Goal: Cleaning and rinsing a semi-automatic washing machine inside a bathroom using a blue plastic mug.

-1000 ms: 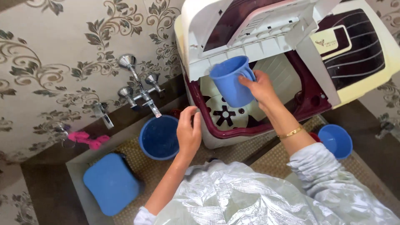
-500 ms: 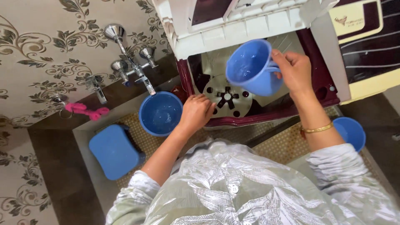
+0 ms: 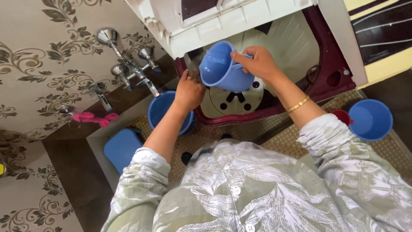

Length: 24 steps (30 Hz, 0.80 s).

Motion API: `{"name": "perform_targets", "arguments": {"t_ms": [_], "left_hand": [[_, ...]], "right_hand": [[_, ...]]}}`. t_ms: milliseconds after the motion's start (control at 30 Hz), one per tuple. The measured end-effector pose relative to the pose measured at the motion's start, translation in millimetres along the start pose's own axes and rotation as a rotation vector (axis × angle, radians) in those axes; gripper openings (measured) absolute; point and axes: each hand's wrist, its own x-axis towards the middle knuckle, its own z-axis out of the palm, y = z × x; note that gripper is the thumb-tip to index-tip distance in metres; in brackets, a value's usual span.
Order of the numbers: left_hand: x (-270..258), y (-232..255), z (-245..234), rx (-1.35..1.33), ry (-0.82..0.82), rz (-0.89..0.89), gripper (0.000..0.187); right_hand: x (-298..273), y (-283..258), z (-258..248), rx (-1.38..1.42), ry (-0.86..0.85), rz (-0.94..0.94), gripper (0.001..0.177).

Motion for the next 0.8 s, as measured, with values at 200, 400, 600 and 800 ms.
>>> {"name": "perform_targets", "arguments": {"t_ms": [200, 400, 600, 800], "left_hand": [[14, 10, 13, -0.228, 0.014, -0.170, 0.023], [19, 17, 9, -0.374, 0.185, -0.365, 0.024], [19, 18, 7, -0.377, 0.211, -0.343, 0.023], [21, 17, -2, -0.415, 0.150, -0.332, 0.024]], "right_hand": [[5, 23, -34, -0.134, 0.070, 0.023, 0.048], [29, 31, -7, -0.713, -0.160, -0.044, 0.061], [62, 103, 22, -0.233, -0.205, 0.349, 0.051], [68, 164, 61, 1.081, 0.499, 0.510, 0.024]]}}
